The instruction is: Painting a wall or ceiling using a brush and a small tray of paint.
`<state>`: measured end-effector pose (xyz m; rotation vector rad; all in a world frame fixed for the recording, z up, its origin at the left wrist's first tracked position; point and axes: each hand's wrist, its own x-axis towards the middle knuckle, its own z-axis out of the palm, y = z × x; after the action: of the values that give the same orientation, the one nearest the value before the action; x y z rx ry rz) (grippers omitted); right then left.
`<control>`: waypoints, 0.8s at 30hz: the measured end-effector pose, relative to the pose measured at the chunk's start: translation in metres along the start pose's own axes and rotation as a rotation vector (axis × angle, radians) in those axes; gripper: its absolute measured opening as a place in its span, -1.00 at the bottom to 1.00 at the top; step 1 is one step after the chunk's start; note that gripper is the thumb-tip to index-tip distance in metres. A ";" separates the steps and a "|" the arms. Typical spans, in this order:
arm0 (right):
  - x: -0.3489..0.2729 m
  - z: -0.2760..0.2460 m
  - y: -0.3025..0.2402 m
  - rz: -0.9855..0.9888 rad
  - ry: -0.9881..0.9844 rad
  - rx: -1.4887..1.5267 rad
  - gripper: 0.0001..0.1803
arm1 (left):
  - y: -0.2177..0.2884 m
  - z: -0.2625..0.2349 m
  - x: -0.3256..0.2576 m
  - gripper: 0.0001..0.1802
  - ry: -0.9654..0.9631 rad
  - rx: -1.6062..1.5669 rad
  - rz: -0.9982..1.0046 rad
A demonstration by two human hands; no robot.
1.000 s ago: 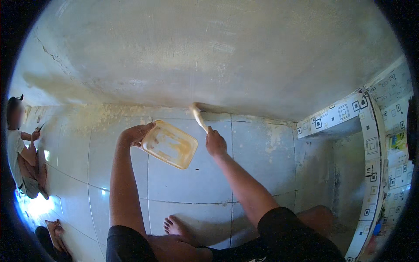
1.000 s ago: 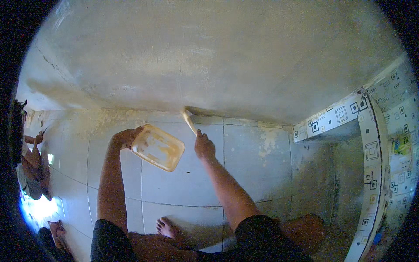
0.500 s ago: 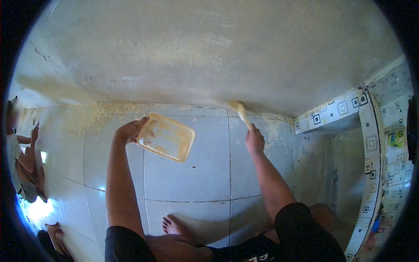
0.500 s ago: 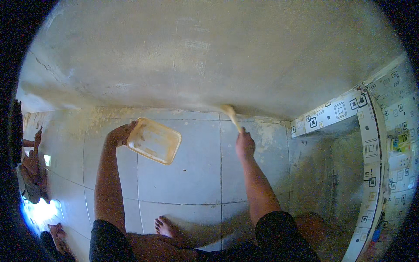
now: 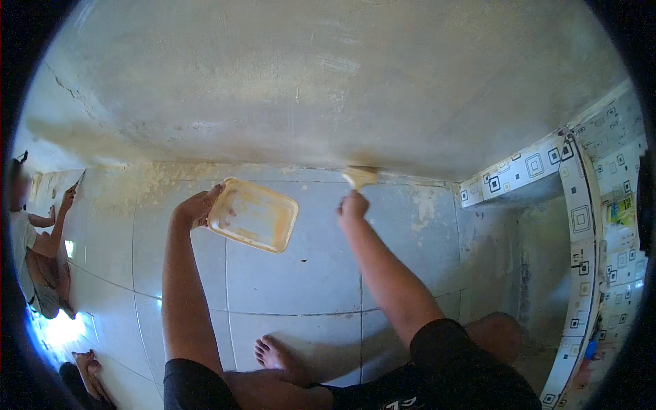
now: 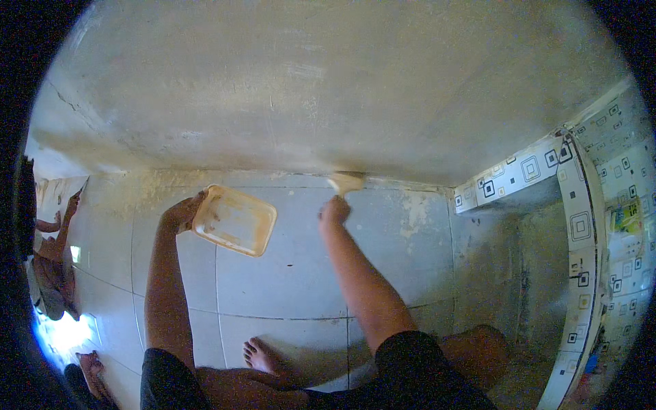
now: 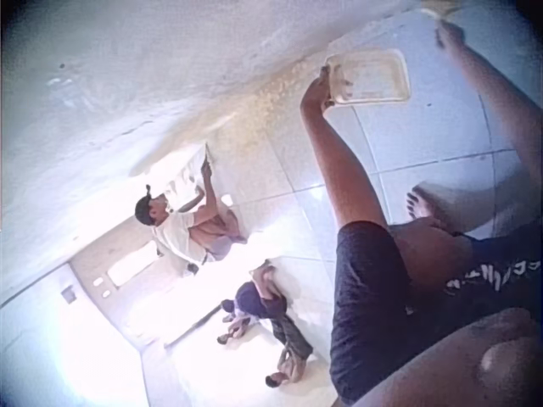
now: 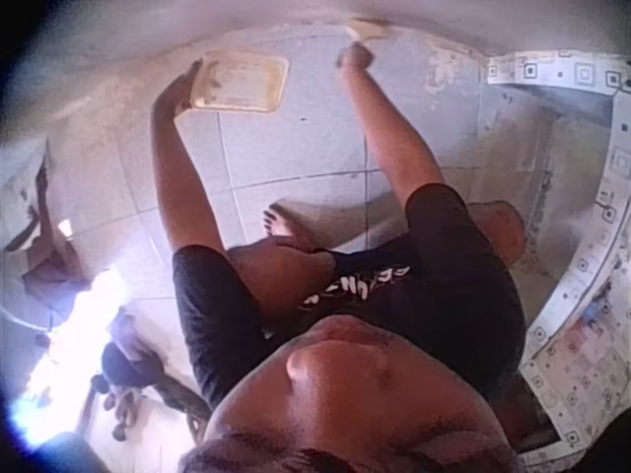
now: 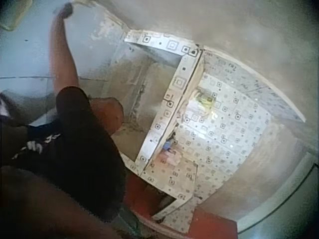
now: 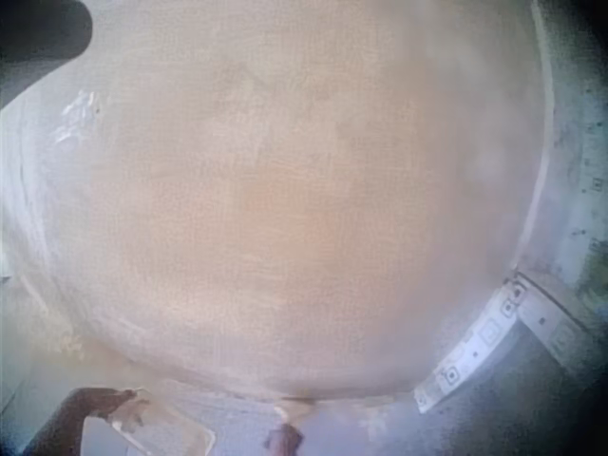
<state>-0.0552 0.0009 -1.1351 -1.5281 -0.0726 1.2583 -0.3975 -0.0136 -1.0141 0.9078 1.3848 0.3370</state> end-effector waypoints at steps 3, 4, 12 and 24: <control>-0.027 0.019 -0.013 0.199 -0.018 0.150 -0.92 | -0.004 0.000 0.017 -0.31 -0.055 -0.023 0.042; -0.028 0.015 -0.016 0.217 -0.069 0.097 -0.92 | -0.003 0.000 0.018 -0.31 -0.063 -0.021 0.044; 0.007 -0.069 -0.063 0.070 0.213 0.185 -0.88 | 0.006 0.003 0.017 -0.32 -0.056 -0.036 0.046; -0.054 0.036 -0.014 0.292 -0.321 -0.035 -0.89 | -0.009 -0.004 0.018 -0.35 -0.055 -0.186 0.061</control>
<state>-0.0965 -0.0024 -1.0835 -1.3878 -0.0817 1.7379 -0.4004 -0.0054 -1.0330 0.8002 1.2547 0.4760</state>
